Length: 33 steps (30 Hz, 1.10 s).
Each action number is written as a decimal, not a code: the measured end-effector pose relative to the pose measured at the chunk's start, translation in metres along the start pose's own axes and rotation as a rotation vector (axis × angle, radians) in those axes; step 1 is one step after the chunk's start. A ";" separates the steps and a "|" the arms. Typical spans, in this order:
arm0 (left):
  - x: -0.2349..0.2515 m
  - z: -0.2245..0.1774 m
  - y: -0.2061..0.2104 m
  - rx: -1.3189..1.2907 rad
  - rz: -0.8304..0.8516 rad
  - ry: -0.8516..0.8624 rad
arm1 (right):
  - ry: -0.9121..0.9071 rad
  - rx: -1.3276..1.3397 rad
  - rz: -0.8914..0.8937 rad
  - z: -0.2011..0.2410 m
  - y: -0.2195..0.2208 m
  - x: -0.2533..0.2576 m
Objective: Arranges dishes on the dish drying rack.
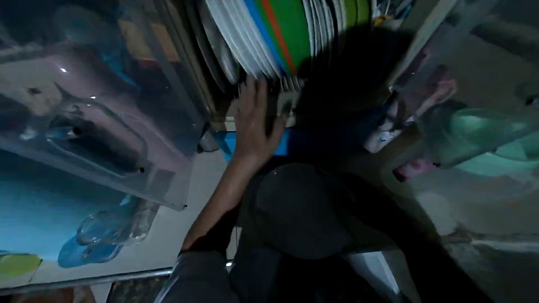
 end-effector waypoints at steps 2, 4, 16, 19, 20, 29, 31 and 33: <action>-0.060 0.025 0.023 0.050 0.345 -0.037 | 0.049 0.075 -0.030 -0.060 0.038 -0.005; -0.109 0.058 0.038 0.083 0.614 -0.219 | 0.163 0.200 -0.037 -0.069 0.051 -0.011; -0.177 0.051 0.026 -0.233 0.553 -0.755 | 0.158 -0.012 -0.101 -0.033 0.049 -0.016; -0.176 0.052 0.034 -0.194 0.396 -0.745 | 0.147 -0.074 -0.076 -0.029 0.042 -0.019; -0.177 0.057 0.040 -0.203 0.408 -0.710 | 0.116 -0.089 -0.108 -0.027 0.039 -0.021; -0.178 0.048 0.032 0.055 0.553 -0.220 | 0.115 0.338 -0.335 -0.036 0.012 -0.014; -0.178 0.037 0.014 0.041 0.417 -0.016 | 0.068 0.388 -0.392 -0.039 0.000 -0.007; -0.179 0.040 0.003 0.026 0.080 0.282 | -0.044 0.280 -0.449 -0.026 -0.022 0.004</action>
Point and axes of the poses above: each hand's wrist, its own x-axis towards the middle knuckle, its own y-axis out of the palm, z = x × y, the point moved 5 cm from there along x, towards the middle knuckle, and after that the axes turned 13 degrees about -y, right-handed, at the moved point
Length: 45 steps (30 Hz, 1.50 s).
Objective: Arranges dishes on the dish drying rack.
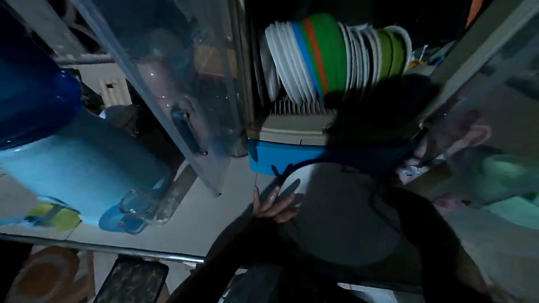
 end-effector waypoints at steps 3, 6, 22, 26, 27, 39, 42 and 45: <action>0.014 0.003 -0.020 -0.026 -0.272 0.289 | -0.126 -0.220 -0.138 0.098 -0.014 0.040; 0.039 -0.015 -0.059 -0.172 -0.320 0.283 | -0.449 -0.231 -0.204 0.162 -0.013 0.064; 0.150 0.000 -0.116 -0.444 -0.911 -0.092 | -0.758 -0.720 -0.111 0.224 0.122 0.237; 0.166 0.005 -0.111 -0.467 -0.925 -0.110 | -0.820 -0.681 -0.104 0.222 0.105 0.242; 0.170 0.007 -0.108 -0.470 -0.930 -0.109 | -0.837 -0.683 -0.109 0.221 0.100 0.244; 0.254 0.029 -0.092 -0.402 -0.784 -0.417 | -0.799 -0.662 0.089 0.223 0.067 0.247; 0.272 0.040 -0.085 -0.481 -0.667 -0.504 | -0.801 -0.670 0.086 0.223 0.066 0.246; 0.287 0.052 -0.073 -0.543 -0.605 -0.512 | -0.802 -0.660 0.084 0.221 0.064 0.246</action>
Point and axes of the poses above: each hand's wrist, its own x-axis towards the middle knuckle, its own y-axis out of the palm, z = x × y, the point moved 5 cm from there along x, towards the middle knuckle, and after that the axes turned 13 degrees about -y, right-handed, at the moved point
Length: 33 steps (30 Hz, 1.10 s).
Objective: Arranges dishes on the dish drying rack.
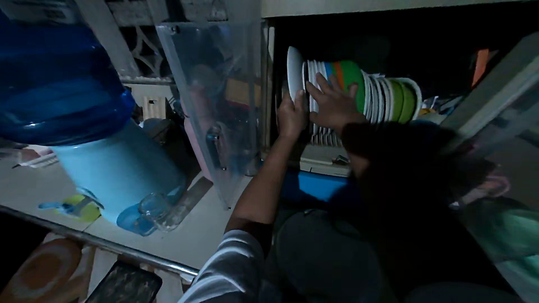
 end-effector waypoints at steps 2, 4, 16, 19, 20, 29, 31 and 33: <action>0.008 0.009 0.009 -0.050 0.054 -0.003 | 0.006 0.003 -0.007 -0.003 0.001 0.000; 0.011 0.012 0.016 -0.055 0.086 -0.021 | 0.009 -0.010 -0.022 -0.006 0.002 0.000; 0.005 0.040 0.041 -0.006 0.221 -0.132 | 0.029 -0.039 -0.004 -0.005 0.005 -0.002; 0.007 0.037 0.040 0.000 0.303 -0.210 | 0.015 -0.024 -0.006 -0.005 0.009 -0.005; 0.006 0.037 0.039 -0.020 0.343 -0.253 | -0.005 -0.029 -0.018 -0.005 0.011 -0.006; 0.008 0.042 0.033 0.025 0.481 -0.357 | -0.261 0.011 -0.235 0.018 0.047 -0.097; 0.006 0.040 0.028 0.088 0.476 -0.426 | -0.333 0.018 -0.315 0.029 0.065 -0.147; 0.006 0.037 0.020 0.127 0.460 -0.465 | -0.131 0.196 0.068 0.038 0.074 -0.200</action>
Point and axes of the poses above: each hand's wrist, its own x-axis towards the middle knuckle, its own y-axis out of the palm, z = x × y, the point moved 5 cm from there along x, towards the middle knuckle, and after that the axes turned 13 degrees about -y, right-handed, at the moved point
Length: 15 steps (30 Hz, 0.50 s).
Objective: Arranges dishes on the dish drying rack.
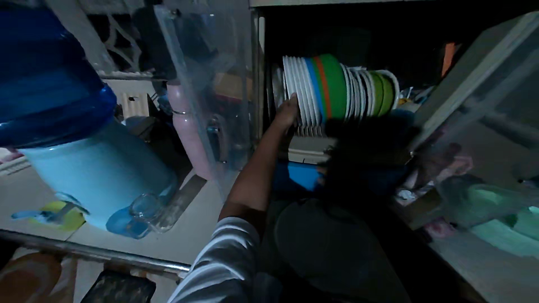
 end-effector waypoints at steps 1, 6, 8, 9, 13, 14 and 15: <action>-0.003 0.000 -0.004 0.006 -0.016 -0.015 | 0.161 0.119 0.183 0.009 -0.003 -0.020; -0.015 0.011 -0.010 0.009 -0.008 0.022 | 0.526 0.385 0.262 0.004 0.003 -0.108; -0.022 0.012 -0.009 0.033 -0.002 0.054 | 0.727 0.594 0.181 -0.006 0.026 -0.153; -0.030 0.012 -0.009 0.052 -0.009 0.074 | 0.816 0.683 0.114 -0.006 0.038 -0.169; -0.086 0.043 -0.014 0.315 0.026 0.176 | 0.919 1.014 -0.286 0.009 0.081 -0.196; -0.103 0.062 -0.014 0.404 0.064 0.189 | 0.885 1.087 -0.399 0.004 0.098 -0.203; -0.120 0.086 -0.014 0.473 0.109 0.167 | 0.866 1.139 -0.496 0.000 0.112 -0.208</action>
Point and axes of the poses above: each hand's wrist, its own x-axis towards the middle knuckle, its own y-axis out of the palm, z = x × y, the point moved 5 cm from there along x, towards the middle knuckle, and after that the axes turned 13 degrees about -y, right-handed, at the moved point
